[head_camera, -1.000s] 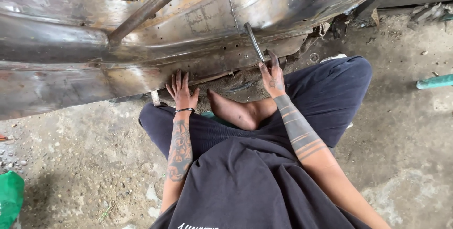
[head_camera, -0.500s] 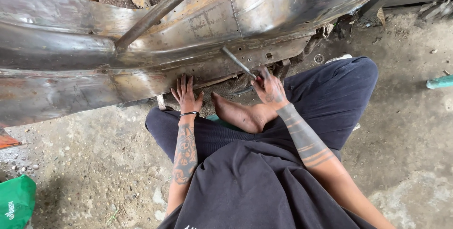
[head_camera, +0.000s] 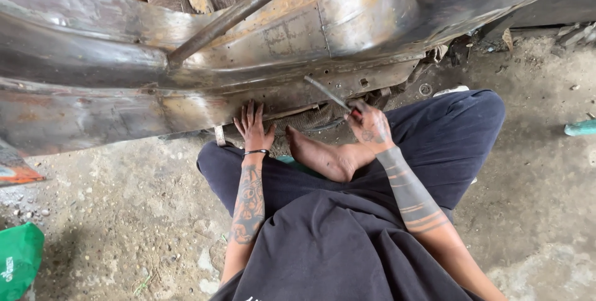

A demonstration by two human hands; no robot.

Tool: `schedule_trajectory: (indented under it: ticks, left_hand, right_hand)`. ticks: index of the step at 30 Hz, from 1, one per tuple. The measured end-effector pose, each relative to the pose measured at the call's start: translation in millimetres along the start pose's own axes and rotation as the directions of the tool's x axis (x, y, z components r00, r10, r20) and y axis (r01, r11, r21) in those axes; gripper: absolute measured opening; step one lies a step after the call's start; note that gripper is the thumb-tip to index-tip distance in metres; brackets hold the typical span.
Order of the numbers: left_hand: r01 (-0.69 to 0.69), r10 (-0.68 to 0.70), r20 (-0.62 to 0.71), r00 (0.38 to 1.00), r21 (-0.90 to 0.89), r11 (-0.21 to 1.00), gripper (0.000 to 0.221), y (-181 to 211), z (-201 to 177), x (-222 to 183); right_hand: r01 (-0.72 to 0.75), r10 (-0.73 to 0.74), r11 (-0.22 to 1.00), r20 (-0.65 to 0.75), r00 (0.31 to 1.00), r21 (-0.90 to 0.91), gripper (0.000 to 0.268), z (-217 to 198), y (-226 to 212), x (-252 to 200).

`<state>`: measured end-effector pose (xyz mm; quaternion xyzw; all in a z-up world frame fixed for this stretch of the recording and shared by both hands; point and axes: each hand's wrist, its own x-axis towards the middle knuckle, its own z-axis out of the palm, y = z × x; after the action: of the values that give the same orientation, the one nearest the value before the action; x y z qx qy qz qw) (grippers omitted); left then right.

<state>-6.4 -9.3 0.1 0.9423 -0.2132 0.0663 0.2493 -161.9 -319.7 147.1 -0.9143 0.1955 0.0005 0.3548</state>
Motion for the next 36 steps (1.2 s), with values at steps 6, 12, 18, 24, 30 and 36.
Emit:
schedule_trajectory:
  ticks: [6, 12, 18, 24, 30, 36]
  left_hand:
    - [-0.030, 0.030, -0.007, 1.000, 0.000, 1.000, 0.083, 1.4, -3.0, 1.0]
    - [-0.018, 0.018, 0.002, 1.000, -0.014, 1.000, 0.082, 2.5, -2.4, 1.0]
    - [-0.032, 0.032, 0.009, 0.999, -0.002, 0.999, 0.083, 2.0, -3.3, 1.2]
    - [-0.023, 0.022, 0.027, 0.999, 0.021, 1.000, 0.086, 3.7, -5.2, 1.6]
    - [0.004, -0.007, 0.078, 0.997, 0.035, 0.999, 0.087, 6.2, -9.2, 2.7]
    - [0.036, -0.036, 0.102, 0.994, 0.009, 0.999, 0.085, 9.8, -12.2, 2.2]
  right_hand:
    - [0.004, 0.020, 0.985, -0.136, 0.991, 0.173, 0.028, -19.3, -10.6, -4.7]
    - [0.121, -0.068, 0.976, -0.278, 0.958, 0.180, 0.024, -23.9, 2.5, 1.3]
    - [0.142, -0.065, 0.955, -0.283, 0.957, 0.261, 0.022, -44.5, 42.0, 6.2]
    - [0.028, 0.022, 0.975, -0.221, 0.975, 0.221, 0.021, -66.7, 43.6, -0.7]
    - [-0.164, 0.144, 0.907, 0.080, 0.986, 0.388, 0.022, -77.1, 18.6, -4.5]
    - [-0.299, 0.289, 0.930, 0.078, 0.954, 0.214, 0.034, -74.3, -2.3, -7.2]
